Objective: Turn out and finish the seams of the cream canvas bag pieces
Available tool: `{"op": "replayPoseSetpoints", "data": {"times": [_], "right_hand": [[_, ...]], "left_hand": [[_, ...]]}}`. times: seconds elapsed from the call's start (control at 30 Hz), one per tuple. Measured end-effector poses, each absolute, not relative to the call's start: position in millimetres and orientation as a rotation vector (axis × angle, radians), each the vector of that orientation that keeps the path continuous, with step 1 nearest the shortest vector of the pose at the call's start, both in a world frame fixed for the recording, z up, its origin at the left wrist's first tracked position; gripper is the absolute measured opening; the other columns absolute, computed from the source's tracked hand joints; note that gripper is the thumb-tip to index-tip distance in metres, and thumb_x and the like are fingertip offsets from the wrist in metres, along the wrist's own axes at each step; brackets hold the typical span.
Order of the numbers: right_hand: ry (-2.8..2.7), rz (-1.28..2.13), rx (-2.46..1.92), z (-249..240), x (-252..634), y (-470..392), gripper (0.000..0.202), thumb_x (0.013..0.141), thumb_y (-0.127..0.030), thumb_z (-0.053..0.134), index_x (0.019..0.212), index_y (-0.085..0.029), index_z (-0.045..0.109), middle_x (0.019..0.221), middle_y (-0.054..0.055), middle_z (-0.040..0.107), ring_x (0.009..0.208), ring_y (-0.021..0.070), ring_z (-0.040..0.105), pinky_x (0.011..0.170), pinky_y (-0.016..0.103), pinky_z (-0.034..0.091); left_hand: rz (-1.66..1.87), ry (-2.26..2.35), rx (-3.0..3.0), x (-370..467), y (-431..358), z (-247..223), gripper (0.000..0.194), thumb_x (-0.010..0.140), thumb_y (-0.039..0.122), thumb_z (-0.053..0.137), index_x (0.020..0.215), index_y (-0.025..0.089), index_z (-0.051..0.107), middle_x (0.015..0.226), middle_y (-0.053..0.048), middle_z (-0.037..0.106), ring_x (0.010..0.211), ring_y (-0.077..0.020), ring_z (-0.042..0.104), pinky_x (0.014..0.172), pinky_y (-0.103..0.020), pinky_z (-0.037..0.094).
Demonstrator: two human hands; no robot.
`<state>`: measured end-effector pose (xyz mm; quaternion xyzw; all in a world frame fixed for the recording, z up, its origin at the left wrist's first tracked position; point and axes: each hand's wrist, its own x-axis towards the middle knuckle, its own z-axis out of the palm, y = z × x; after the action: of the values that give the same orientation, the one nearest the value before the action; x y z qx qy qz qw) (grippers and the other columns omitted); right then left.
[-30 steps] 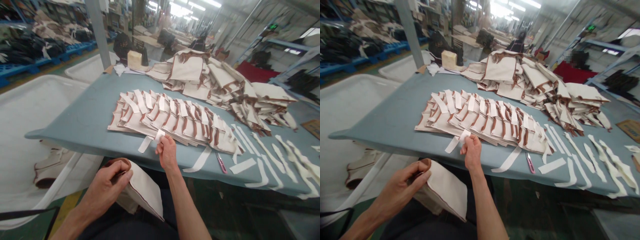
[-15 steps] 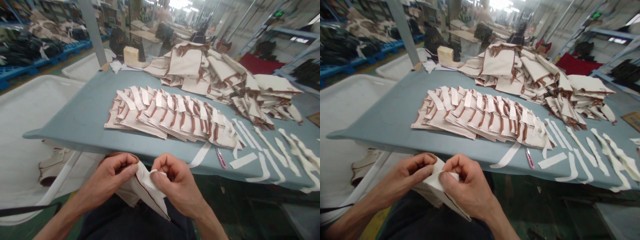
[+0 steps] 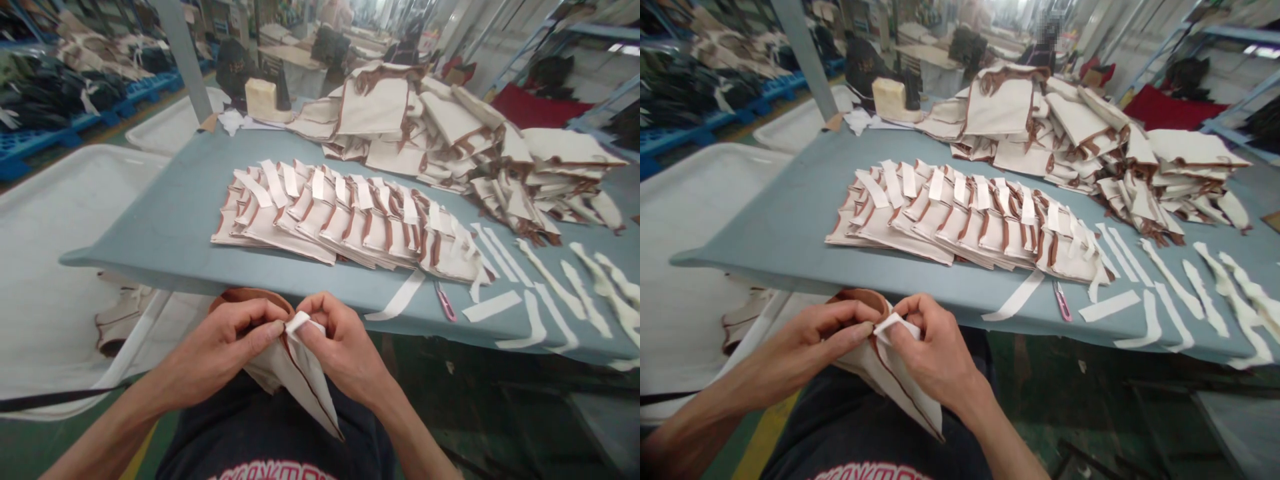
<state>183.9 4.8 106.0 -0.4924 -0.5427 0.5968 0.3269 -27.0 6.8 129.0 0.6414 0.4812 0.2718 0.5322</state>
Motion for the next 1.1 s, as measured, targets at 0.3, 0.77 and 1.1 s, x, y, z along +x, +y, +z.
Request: {"op": "replayPoseSetpoints", "data": {"times": [0.3, 0.77, 1.1], "right_hand": [[-1.368, 1.664, -1.288, 89.8, 172.3, -3.0, 0.04, 0.092, -0.052, 0.07, 0.118, -0.021, 0.068, 0.075, -0.001, 0.069, 0.064, 0.017, 0.057, 0.058, 0.026, 0.042], [-1.306, 1.659, -1.309, 75.0, 137.5, -31.4, 0.035, 0.095, -0.056, 0.066, 0.086, -0.023, 0.063, 0.064, -0.005, 0.053, 0.056, 0.0124, 0.039, 0.055, 0.027, 0.031], [-1.476, 1.389, -1.492, 92.5, 134.3, -26.1, 0.03, 0.096, -0.051, 0.06, 0.082, -0.025, 0.056, 0.056, -0.008, 0.049, 0.049, 0.0124, 0.04, 0.051, 0.027, 0.027]], "left_hand": [[0.671, 1.187, 1.508, -35.2, -2.0, 119.9, 0.031, 0.098, 0.041, 0.062, 0.088, 0.02, 0.083, 0.082, -0.002, 0.08, 0.074, -0.0192, 0.071, 0.067, -0.022, 0.055], [0.694, 1.257, 1.253, -63.2, -15.5, 89.4, 0.038, 0.095, 0.052, 0.069, 0.08, 0.017, 0.071, 0.074, 0.0, 0.064, 0.067, -0.0157, 0.055, 0.06, -0.023, 0.045], [0.716, 1.18, 1.377, -63.1, -9.7, 103.8, 0.038, 0.105, 0.048, 0.061, 0.094, 0.02, 0.084, 0.091, -0.003, 0.082, 0.081, -0.019, 0.07, 0.071, -0.022, 0.053]]}}
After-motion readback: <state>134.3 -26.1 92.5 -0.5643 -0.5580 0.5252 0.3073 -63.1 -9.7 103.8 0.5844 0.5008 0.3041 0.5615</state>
